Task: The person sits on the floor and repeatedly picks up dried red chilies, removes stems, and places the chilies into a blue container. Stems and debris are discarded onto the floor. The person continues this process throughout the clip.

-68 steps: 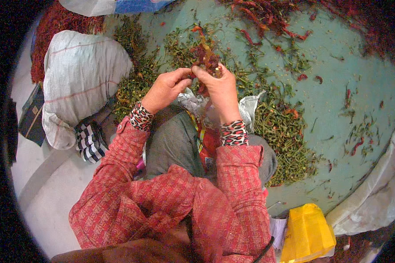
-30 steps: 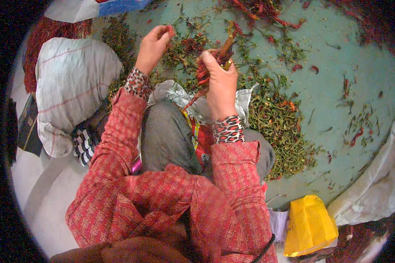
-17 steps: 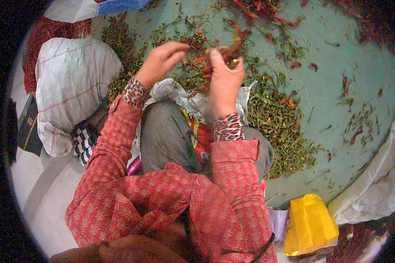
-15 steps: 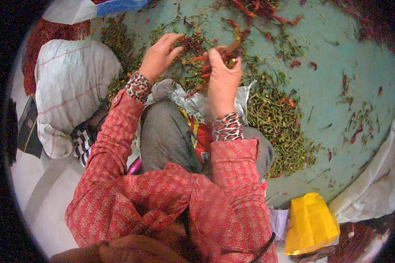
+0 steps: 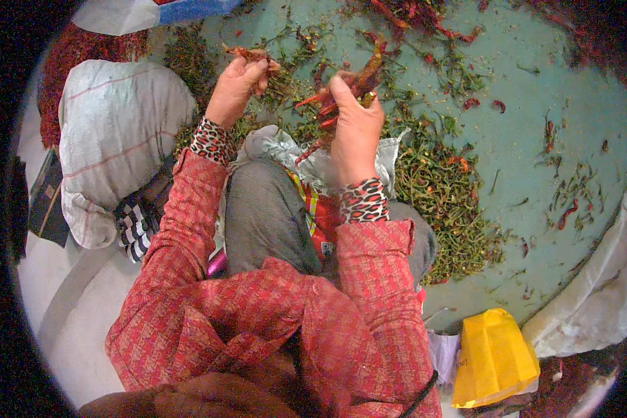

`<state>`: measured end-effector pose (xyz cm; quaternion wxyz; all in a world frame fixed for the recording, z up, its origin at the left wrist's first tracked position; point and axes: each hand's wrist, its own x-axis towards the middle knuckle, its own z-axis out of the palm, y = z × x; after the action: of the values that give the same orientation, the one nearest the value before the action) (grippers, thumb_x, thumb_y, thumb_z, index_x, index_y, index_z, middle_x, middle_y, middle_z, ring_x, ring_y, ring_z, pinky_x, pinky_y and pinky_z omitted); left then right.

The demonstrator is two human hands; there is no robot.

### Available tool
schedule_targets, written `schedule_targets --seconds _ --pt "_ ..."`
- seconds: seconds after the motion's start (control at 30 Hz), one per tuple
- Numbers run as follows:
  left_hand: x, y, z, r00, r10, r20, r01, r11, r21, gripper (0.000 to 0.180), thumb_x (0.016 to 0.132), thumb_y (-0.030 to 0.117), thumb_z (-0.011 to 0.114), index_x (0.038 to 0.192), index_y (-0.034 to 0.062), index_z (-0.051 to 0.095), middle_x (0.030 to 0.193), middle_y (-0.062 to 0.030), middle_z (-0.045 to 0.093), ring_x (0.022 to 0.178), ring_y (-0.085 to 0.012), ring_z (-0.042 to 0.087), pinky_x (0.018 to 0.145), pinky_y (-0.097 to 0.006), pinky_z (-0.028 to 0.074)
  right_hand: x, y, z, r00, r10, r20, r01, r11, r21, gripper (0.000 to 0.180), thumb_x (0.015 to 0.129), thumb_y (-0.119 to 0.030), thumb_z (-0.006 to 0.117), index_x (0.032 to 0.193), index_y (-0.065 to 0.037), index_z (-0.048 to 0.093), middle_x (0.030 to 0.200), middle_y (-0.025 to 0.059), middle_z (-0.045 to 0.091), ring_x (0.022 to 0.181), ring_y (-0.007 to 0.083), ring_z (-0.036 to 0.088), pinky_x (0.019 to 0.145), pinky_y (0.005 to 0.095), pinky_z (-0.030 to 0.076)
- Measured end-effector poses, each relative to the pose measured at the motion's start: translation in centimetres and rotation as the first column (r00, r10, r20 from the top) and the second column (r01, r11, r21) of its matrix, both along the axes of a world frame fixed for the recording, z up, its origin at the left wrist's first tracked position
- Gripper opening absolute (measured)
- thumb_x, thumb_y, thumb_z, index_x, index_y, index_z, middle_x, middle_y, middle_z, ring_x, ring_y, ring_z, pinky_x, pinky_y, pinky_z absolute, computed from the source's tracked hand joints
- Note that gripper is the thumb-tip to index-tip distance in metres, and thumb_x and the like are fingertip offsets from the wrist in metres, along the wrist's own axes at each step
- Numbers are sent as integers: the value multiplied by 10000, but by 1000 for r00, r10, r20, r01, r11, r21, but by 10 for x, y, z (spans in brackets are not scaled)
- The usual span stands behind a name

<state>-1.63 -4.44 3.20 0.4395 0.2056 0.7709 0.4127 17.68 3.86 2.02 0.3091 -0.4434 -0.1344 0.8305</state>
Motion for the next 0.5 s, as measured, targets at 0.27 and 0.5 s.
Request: schedule_targets --seconds 0.27,0.5 --pt "83 10 12 810 -345 -473 374 927 -36 186 874 136 538 1022 34 586 900 -34 637 725 -95 585 625 -228 475 -2 -9 -2 975 199 -99 -198 980 20 248 806 -186 657 1003 -52 585 875 -10 611 756 79 556 664 218 443" --pt "42 16 -8 907 -266 -327 202 955 -218 239 896 190 500 1076 54 578 902 -66 638 717 -126 595 633 -258 480 1 1 -14 992 -122 18 123 992 -4 113 844 -101 586 917 -19 556 821 94 633 685 182 621 626 301 518"
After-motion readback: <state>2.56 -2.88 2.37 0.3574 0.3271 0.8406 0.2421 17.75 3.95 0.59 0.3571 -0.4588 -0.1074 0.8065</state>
